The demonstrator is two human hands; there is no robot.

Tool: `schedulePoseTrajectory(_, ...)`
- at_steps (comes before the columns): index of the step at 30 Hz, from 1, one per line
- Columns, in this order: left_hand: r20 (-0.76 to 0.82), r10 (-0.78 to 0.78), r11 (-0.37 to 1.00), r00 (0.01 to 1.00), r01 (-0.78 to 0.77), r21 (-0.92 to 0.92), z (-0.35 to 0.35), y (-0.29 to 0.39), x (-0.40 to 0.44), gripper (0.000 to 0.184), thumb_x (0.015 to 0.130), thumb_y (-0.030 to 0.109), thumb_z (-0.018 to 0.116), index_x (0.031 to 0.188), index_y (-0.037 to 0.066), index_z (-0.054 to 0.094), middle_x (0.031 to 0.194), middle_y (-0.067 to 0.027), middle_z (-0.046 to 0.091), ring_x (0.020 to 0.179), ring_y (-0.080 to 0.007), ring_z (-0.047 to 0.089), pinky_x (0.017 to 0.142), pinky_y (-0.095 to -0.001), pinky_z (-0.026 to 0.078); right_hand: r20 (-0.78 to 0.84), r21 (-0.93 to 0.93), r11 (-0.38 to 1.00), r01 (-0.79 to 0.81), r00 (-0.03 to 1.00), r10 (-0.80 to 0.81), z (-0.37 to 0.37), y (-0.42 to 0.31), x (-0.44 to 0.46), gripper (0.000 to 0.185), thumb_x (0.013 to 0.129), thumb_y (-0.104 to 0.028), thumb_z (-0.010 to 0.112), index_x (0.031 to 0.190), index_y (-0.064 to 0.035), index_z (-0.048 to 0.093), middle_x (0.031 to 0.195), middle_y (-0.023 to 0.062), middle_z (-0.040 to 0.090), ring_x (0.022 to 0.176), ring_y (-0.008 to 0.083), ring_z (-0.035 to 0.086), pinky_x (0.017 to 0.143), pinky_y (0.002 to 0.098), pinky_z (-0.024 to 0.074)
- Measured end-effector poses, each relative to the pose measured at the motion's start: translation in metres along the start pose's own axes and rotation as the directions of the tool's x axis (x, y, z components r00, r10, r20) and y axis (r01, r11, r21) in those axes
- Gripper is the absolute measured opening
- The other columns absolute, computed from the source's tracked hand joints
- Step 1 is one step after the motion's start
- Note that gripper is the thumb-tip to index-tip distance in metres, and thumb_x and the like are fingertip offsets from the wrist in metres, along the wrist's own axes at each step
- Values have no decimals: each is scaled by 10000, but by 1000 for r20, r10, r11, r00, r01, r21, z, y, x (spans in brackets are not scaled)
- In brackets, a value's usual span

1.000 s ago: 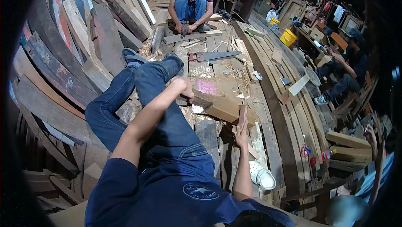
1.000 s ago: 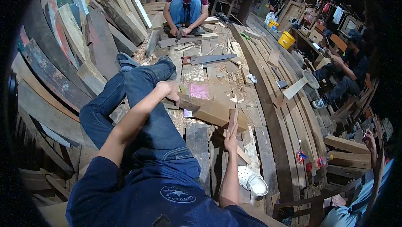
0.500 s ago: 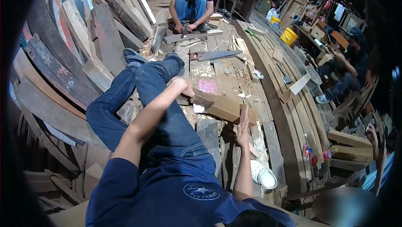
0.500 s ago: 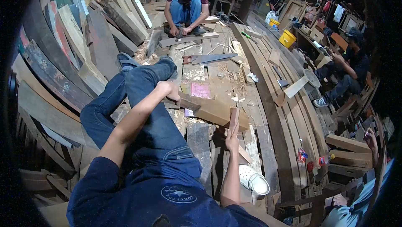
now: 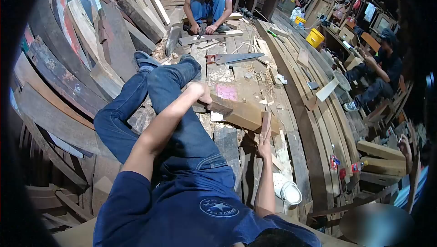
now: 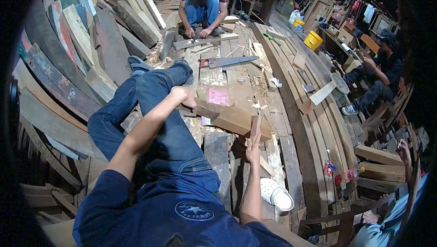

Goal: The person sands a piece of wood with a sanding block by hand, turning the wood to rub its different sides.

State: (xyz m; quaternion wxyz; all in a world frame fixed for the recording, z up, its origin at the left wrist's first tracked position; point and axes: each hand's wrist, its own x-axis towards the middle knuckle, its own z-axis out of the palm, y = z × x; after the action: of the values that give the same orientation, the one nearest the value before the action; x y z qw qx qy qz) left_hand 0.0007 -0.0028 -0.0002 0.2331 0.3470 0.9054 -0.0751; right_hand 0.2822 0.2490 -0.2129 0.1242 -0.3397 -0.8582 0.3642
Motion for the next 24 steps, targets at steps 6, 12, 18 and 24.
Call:
schedulePoseTrajectory(6, 13, -3, 1000, 1000, 2, 4, -7, 5, -13, 737, 644, 535, 796, 1179, 35, 710, 1260, -156, 674, 1133, -297, 655, 952, -404, 526, -65, 0, 997, 73, 995, -73, 7, 7, 2, 761, 1035, -382, 443, 1586, -277, -71, 1067, 431, 609, 1002, 582, 604, 872, 589, 482)
schedulePoseTrajectory(12, 28, 10, 1000, 1000, -10, -24, -7, 3, -12, 741, 642, 527, 798, 1196, 45, 702, 1242, -152, 683, 1125, -301, 658, 948, -396, 527, -50, 4, 998, 68, 997, -67, 7, 11, 3, 753, 1037, -394, 433, 1587, -271, -66, 1087, 420, 610, 996, 583, 603, 868, 589, 483)
schedulePoseTrajectory(18, 54, -12, 1000, 998, 11, 13, -1, 1, 2, 744, 625, 498, 808, 1233, 86, 691, 1277, -100, 675, 1121, -283, 665, 926, -440, 534, 16, -24, 999, -33, 999, 34, 1, 0, 1, 749, 1040, -392, 431, 1593, -257, -57, 1237, 390, 573, 1065, 567, 594, 920, 571, 484)
schedulePoseTrajectory(24, 54, -13, 1000, 998, 14, -9, -3, 1, -1, 758, 628, 504, 809, 1250, 88, 681, 1304, -106, 659, 1156, -286, 648, 953, -440, 520, -59, 15, 997, 76, 995, -75, 4, 4, -1, 750, 1035, -378, 431, 1588, -265, -64, 1103, 409, 614, 998, 582, 606, 867, 590, 481)
